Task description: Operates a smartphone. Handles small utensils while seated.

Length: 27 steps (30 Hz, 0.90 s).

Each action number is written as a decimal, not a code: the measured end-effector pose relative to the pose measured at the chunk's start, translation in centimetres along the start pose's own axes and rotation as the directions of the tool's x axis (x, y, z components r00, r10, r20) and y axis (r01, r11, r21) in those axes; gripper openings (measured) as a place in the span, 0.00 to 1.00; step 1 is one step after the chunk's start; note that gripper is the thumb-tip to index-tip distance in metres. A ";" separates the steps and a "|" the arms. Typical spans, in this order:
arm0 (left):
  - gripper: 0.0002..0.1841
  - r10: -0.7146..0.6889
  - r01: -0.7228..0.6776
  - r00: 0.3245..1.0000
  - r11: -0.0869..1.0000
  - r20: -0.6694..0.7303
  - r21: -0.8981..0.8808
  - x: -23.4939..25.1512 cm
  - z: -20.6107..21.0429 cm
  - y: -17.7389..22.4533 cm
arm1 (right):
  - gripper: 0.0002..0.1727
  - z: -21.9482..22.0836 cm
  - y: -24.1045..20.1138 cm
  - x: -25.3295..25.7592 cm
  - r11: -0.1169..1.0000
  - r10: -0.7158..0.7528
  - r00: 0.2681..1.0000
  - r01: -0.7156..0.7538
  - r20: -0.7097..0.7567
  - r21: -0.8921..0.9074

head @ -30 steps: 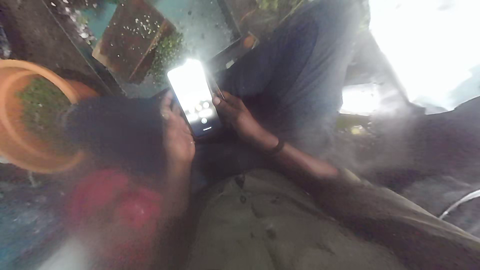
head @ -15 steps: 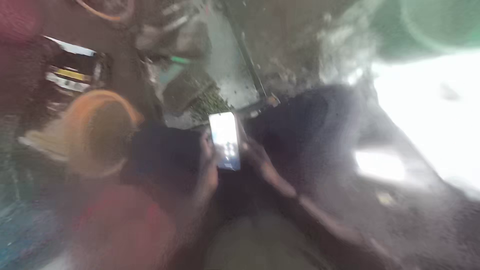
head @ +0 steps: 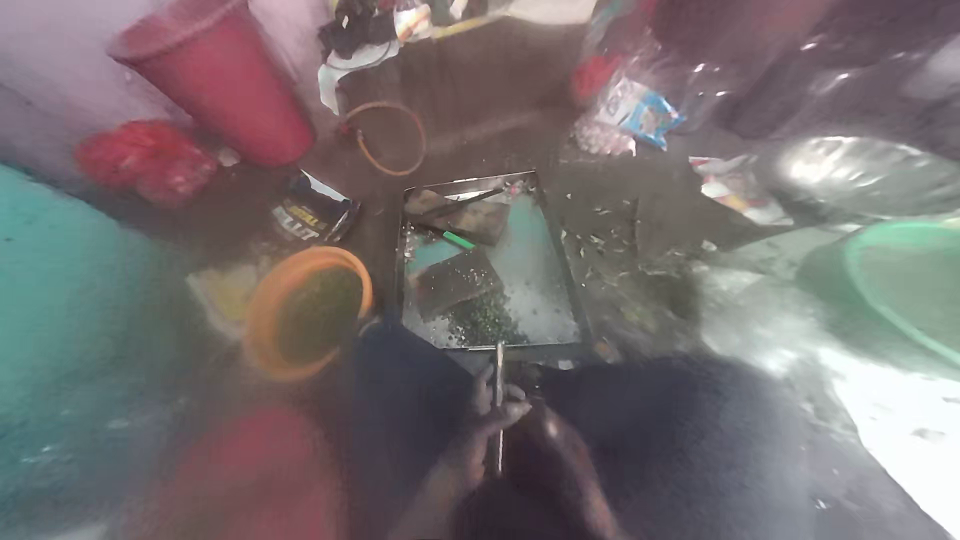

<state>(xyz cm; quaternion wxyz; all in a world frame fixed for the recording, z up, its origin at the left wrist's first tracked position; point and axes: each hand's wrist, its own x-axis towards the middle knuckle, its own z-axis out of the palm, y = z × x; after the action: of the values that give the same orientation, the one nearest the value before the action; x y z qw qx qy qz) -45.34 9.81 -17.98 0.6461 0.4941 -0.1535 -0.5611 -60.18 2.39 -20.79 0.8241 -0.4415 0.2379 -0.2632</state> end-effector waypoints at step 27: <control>0.45 0.380 -0.341 0.887 0.922 -0.263 0.183 -2.7 -4.8 7.8 | 0.26 -0.8 -0.8 1.0 0.963 -0.059 0.994 0.032 0.093 0.266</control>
<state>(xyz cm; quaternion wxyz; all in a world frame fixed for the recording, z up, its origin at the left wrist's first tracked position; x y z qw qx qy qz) -38.16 13.49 -12.93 0.7207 0.5761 -0.1817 -0.3401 -60.07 0.86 -20.67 0.8802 -0.3459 0.1488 -0.2888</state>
